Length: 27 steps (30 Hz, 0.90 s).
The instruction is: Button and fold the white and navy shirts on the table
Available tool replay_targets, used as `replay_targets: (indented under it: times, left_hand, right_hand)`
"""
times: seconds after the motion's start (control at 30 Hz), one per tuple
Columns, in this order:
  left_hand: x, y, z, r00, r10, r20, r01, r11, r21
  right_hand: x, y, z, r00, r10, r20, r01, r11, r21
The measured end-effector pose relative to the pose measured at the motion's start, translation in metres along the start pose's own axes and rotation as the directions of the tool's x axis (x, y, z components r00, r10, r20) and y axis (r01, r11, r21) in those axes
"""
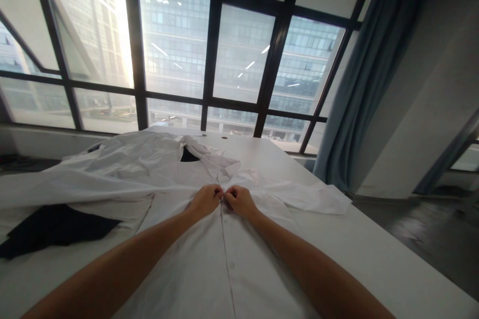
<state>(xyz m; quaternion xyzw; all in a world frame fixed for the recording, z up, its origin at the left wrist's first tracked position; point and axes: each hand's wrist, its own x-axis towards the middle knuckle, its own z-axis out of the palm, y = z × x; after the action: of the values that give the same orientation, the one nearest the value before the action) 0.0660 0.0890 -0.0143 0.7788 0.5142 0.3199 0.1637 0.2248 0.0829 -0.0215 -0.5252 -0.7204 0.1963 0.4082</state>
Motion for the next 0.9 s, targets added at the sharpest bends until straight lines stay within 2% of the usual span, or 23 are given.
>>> replay_targets:
  times: [0.1,0.23,0.33,0.37,0.43,0.5,0.53,0.57,0.6,0.67,0.7,0.73,0.77,0.83,0.9]
  left_hand:
    - [-0.005,0.006,-0.005,1.0,0.0,-0.006,0.0,0.992,0.127]
    - [-0.009,0.009,-0.008,0.998,0.06,-0.03,-0.053,0.975,0.215]
    - [-0.011,0.004,-0.007,0.989,0.138,-0.046,-0.119,0.949,0.293]
    - [-0.011,0.002,-0.006,0.987,0.16,-0.028,-0.144,0.939,0.312]
    - [-0.011,-0.004,-0.004,0.985,0.165,0.04,-0.169,0.924,0.342]
    - [-0.008,-0.011,-0.006,0.988,0.09,0.123,-0.13,0.918,0.374]
    - [-0.004,-0.015,-0.009,0.984,0.028,0.174,-0.095,0.917,0.388]
    - [0.0,-0.019,-0.014,0.971,-0.042,0.233,-0.057,0.915,0.4]
    - [0.006,-0.023,-0.021,0.949,-0.109,0.296,-0.022,0.912,0.409]
    - [0.023,-0.03,-0.04,0.897,-0.211,0.39,0.03,0.906,0.422]
    - [0.032,-0.034,-0.05,0.883,-0.233,0.407,0.042,0.903,0.427]
    - [0.042,-0.037,-0.059,0.887,-0.234,0.398,0.043,0.9,0.433]
    - [0.052,-0.04,-0.068,0.909,-0.217,0.356,0.04,0.895,0.443]
    - [0.069,-0.045,-0.079,0.971,-0.167,0.172,0.065,0.875,0.48]
    - [0.083,-0.049,-0.083,0.994,-0.103,-0.023,0.1,0.852,0.513]
  right_hand:
    - [0.004,0.002,-0.002,0.995,0.058,0.076,-0.062,0.996,0.056]
    - [0.008,0.003,-0.005,0.967,0.123,0.222,-0.162,0.973,0.167]
    - [0.009,0.003,-0.008,0.959,0.135,0.25,-0.186,0.964,0.193]
    - [0.009,0.004,-0.01,0.965,0.131,0.226,-0.173,0.969,0.178]
    - [0.01,0.007,-0.016,0.989,0.099,0.109,-0.108,0.991,0.077]
    - [0.012,0.014,-0.029,0.999,0.018,-0.028,-0.021,0.993,-0.118]
    - [0.015,0.019,-0.038,0.999,-0.022,-0.044,0.011,0.976,-0.217]
    - [0.019,0.024,-0.047,0.999,-0.038,-0.008,0.034,0.956,-0.293]
    - [0.025,0.029,-0.058,0.997,-0.026,0.077,0.05,0.939,-0.339]
    - [0.041,0.038,-0.078,0.957,0.053,0.284,0.056,0.93,-0.363]
    - [0.051,0.041,-0.086,0.933,0.092,0.347,0.044,0.93,-0.364]
    - [0.062,0.043,-0.092,0.925,0.116,0.361,0.027,0.929,-0.368]
    - [0.074,0.045,-0.095,0.937,0.128,0.326,0.005,0.926,-0.378]
    - [0.095,0.046,-0.094,0.977,0.126,0.172,-0.047,0.915,-0.4]
    - [0.112,0.045,-0.086,0.99,0.131,0.06,-0.096,0.91,-0.404]
